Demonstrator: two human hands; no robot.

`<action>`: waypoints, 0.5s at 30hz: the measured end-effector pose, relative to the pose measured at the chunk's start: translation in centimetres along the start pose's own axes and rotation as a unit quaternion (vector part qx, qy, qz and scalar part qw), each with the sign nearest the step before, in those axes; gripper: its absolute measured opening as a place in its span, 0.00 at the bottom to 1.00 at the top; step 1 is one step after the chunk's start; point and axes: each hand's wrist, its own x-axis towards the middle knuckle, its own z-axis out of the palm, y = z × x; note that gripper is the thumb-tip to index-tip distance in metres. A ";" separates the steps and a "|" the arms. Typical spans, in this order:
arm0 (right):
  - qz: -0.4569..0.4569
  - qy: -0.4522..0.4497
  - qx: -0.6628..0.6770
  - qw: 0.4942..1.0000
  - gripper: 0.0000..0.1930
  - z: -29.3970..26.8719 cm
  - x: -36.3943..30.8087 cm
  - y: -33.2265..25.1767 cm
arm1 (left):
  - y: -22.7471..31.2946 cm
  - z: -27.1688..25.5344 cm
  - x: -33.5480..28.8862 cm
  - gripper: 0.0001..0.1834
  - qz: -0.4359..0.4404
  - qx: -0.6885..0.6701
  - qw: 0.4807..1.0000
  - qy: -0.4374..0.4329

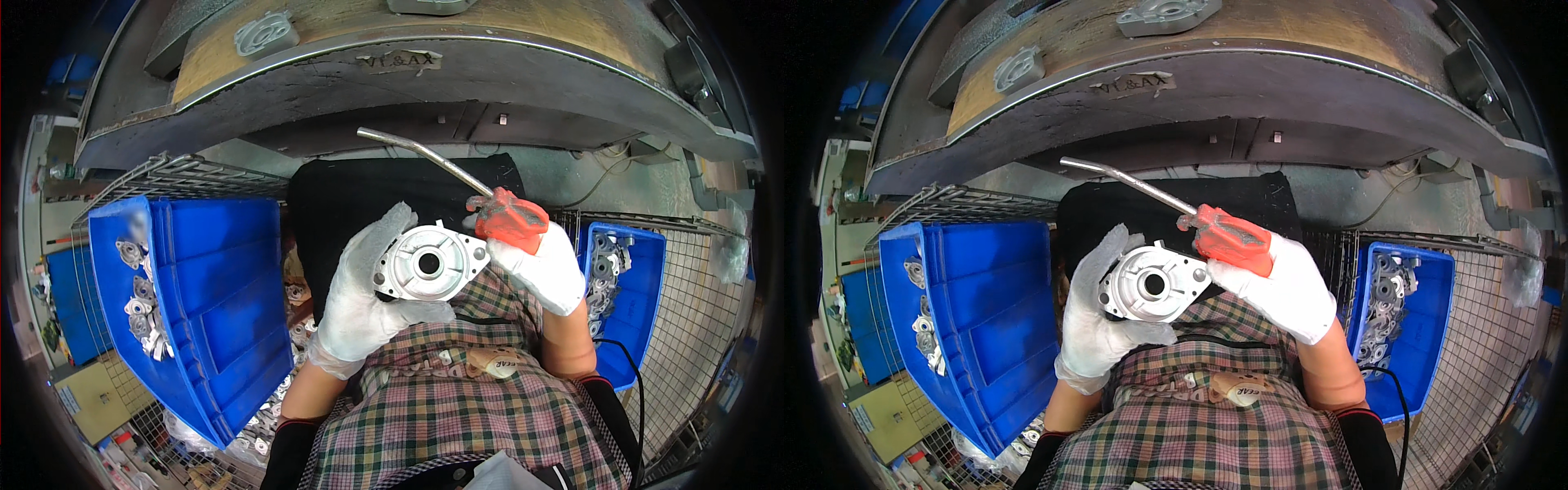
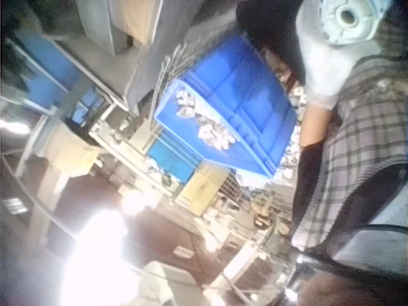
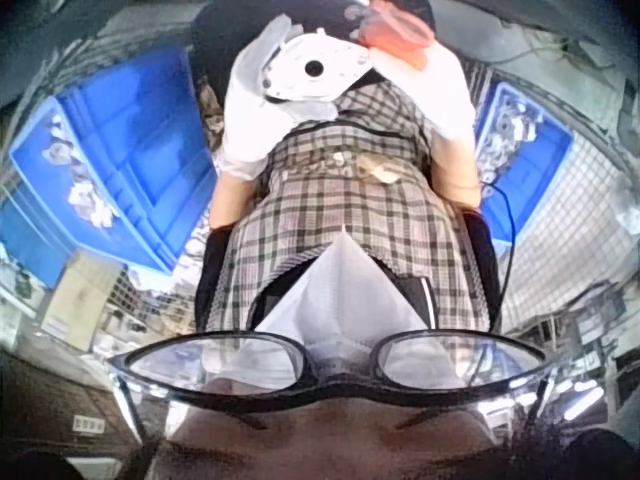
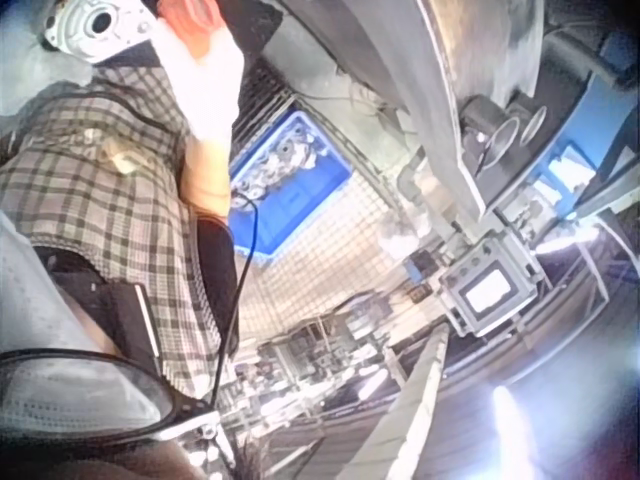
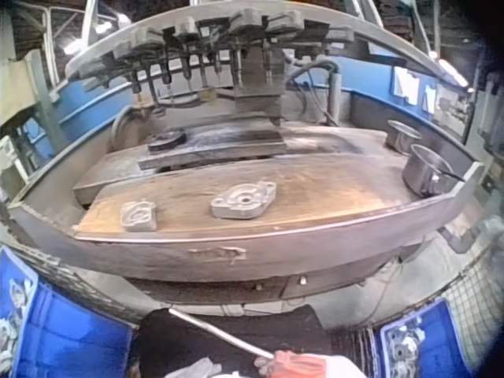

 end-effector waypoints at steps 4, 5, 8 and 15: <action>-0.036 -0.019 0.004 0.999 0.23 -0.2 0.0 0.2 | -0.1 0.0 0.0 0.55 -0.011 -0.026 1.000 0.001; -0.036 -0.017 0.005 0.999 0.23 -0.2 0.0 0.1 | 0.0 0.1 0.0 0.55 -0.011 -0.026 1.000 0.000; 0.016 -0.021 -0.013 1.000 0.31 -0.2 0.1 -0.1 | 0.1 0.1 0.1 0.55 -0.025 -0.042 0.999 0.006; -0.021 -0.029 -0.028 0.999 0.21 -0.5 0.1 0.1 | 0.0 -0.3 0.3 0.54 -0.007 0.009 1.000 -0.015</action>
